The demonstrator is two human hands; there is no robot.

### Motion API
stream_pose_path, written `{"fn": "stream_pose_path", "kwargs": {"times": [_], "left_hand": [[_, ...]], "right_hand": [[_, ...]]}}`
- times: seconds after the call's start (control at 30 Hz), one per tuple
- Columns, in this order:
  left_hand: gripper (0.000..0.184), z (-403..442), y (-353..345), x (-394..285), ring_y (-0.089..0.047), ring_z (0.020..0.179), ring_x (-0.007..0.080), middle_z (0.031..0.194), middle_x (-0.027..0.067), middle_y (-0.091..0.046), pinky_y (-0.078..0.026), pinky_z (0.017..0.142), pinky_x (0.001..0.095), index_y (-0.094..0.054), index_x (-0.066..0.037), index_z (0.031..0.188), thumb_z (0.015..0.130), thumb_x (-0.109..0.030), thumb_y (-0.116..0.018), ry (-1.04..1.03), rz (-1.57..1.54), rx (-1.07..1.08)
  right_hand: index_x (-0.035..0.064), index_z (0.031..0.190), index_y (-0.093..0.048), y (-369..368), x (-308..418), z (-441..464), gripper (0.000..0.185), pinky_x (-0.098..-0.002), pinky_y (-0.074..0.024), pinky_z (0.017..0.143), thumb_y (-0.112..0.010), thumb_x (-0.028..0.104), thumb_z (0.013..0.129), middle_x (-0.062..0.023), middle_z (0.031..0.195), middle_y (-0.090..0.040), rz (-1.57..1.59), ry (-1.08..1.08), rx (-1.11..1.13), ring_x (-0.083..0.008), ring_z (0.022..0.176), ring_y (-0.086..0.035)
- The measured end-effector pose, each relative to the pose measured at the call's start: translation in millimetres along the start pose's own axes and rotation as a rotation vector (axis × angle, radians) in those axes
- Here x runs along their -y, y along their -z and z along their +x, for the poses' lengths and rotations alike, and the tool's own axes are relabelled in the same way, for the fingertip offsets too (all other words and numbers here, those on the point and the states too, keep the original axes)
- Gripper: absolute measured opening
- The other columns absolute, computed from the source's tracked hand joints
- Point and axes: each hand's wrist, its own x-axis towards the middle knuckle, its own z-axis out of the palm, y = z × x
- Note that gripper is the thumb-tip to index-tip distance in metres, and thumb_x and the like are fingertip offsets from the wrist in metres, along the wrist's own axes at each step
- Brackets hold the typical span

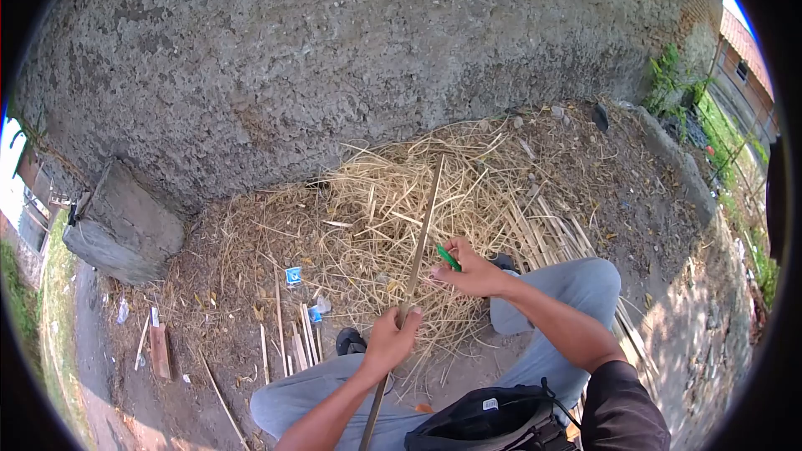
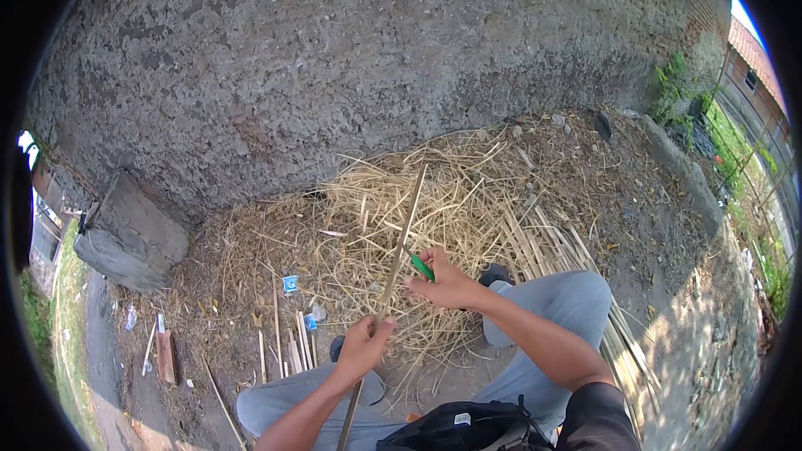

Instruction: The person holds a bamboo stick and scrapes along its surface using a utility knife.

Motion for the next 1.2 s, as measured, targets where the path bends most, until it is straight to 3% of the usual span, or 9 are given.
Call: {"fn": "stream_pose_path", "kwargs": {"times": [0.07, 0.17, 0.27, 0.33, 0.47, 0.53, 0.97, 1.03, 1.2], "left_hand": [[0.029, 0, 3, -8, -0.04, 0.049, 0.0054, 0.061, -0.0035, -0.045, -0.032, 0.043, 0.0228, -0.056, -0.003, 0.094, 0.101, -0.03, -0.045, 0.184, -0.358, 0.054], [0.031, 4, 3, -8, -0.035, 0.047, 0.0043, 0.061, -0.0037, -0.041, -0.029, 0.04, 0.0217, -0.053, -0.004, 0.1, 0.103, -0.029, -0.036, 0.203, -0.437, 0.068], [0.028, 5, 5, -13, -0.035, 0.045, 0.0048, 0.061, -0.0029, -0.041, -0.028, 0.039, 0.0222, -0.053, -0.004, 0.099, 0.104, -0.026, -0.036, 0.228, -0.443, 0.05], [0.029, 5, 3, -11, -0.034, 0.045, 0.0048, 0.061, -0.003, -0.041, -0.027, 0.038, 0.0223, -0.052, -0.004, 0.098, 0.104, -0.027, -0.036, 0.216, -0.438, 0.047], [0.03, 4, 3, -11, -0.031, 0.043, 0.0042, 0.059, -0.0041, -0.039, -0.026, 0.037, 0.0222, -0.052, -0.005, 0.095, 0.104, -0.03, -0.038, 0.235, -0.488, 0.032], [0.031, 3, 6, -16, -0.03, 0.043, 0.004, 0.059, -0.0046, -0.037, -0.025, 0.037, 0.0222, -0.051, -0.006, 0.093, 0.104, -0.032, -0.038, 0.263, -0.499, 0.037], [0.033, 3, 12, -24, -0.027, 0.042, 0.0055, 0.057, -0.0051, -0.032, -0.021, 0.036, 0.0232, -0.045, -0.011, 0.083, 0.103, -0.036, -0.036, 0.366, -0.58, 0.104], [0.033, 2, 13, -27, -0.026, 0.042, 0.0058, 0.056, -0.0049, -0.031, -0.021, 0.036, 0.0235, -0.045, -0.011, 0.083, 0.103, -0.036, -0.036, 0.369, -0.599, 0.122], [0.033, 4, 16, -29, -0.024, 0.041, 0.0062, 0.055, -0.0046, -0.03, -0.019, 0.035, 0.0239, -0.042, -0.011, 0.083, 0.102, -0.036, -0.035, 0.392, -0.659, 0.191]], "right_hand": [[0.0011, 0.117, -0.043, 8, 3, 0, 0.036, -0.0274, -0.0408, 0.056, -0.055, 0.029, 0.098, -0.003, 0.085, -0.051, 0.1, -0.071, 0.079, -0.009, 0.067, -0.046], [0.0037, 0.128, -0.045, 8, 12, -4, 0.032, -0.0247, -0.0377, 0.054, -0.047, 0.021, 0.102, -0.0012, 0.083, -0.05, 0.2, -0.134, 0.125, -0.0065, 0.066, -0.043], [0.0036, 0.133, -0.051, 7, 13, -6, 0.037, -0.0267, -0.0394, 0.055, -0.049, 0.022, 0.101, -0.0026, 0.076, -0.052, -0.017, 0.028, 0.076, -0.0089, 0.063, -0.044], [0.0058, 0.131, -0.056, 3, 2, -5, 0.035, -0.0285, -0.0445, 0.06, -0.052, 0.019, 0.099, -0.0072, 0.078, -0.061, -0.221, 0.301, 0.026, -0.0136, 0.064, -0.053], [0.0051, 0.122, -0.063, -4, 22, -14, 0.029, -0.0307, -0.0489, 0.067, -0.057, 0.017, 0.096, -0.0123, 0.092, -0.068, -0.1, 0.246, -0.069, -0.0184, 0.072, -0.062], [0.0058, 0.114, -0.065, -5, 32, -18, 0.027, -0.0356, -0.0513, 0.072, -0.062, 0.021, 0.092, -0.0161, 0.1, -0.068, -0.069, 0.179, -0.028, -0.0301, 0.082, -0.068], [0.0082, 0.099, -0.072, -11, 32, -24, 0.018, -0.0328, -0.0512, 0.054, -0.07, 0.02, 0.086, -0.0119, 0.084, -0.069, -0.169, 0.431, -0.098, -0.0241, 0.062, -0.065], [0.0069, 0.101, -0.073, -14, 26, -25, 0.019, -0.0287, -0.0507, 0.051, -0.072, 0.014, 0.083, -0.0101, 0.085, -0.07, -0.25, 0.484, -0.137, -0.0202, 0.065, -0.067], [0.0038, 0.099, -0.071, -16, 24, -26, 0.019, -0.0289, -0.0492, 0.048, -0.072, 0.011, 0.082, -0.0096, 0.083, -0.069, -0.272, 0.536, -0.165, -0.0209, 0.059, -0.064]]}}
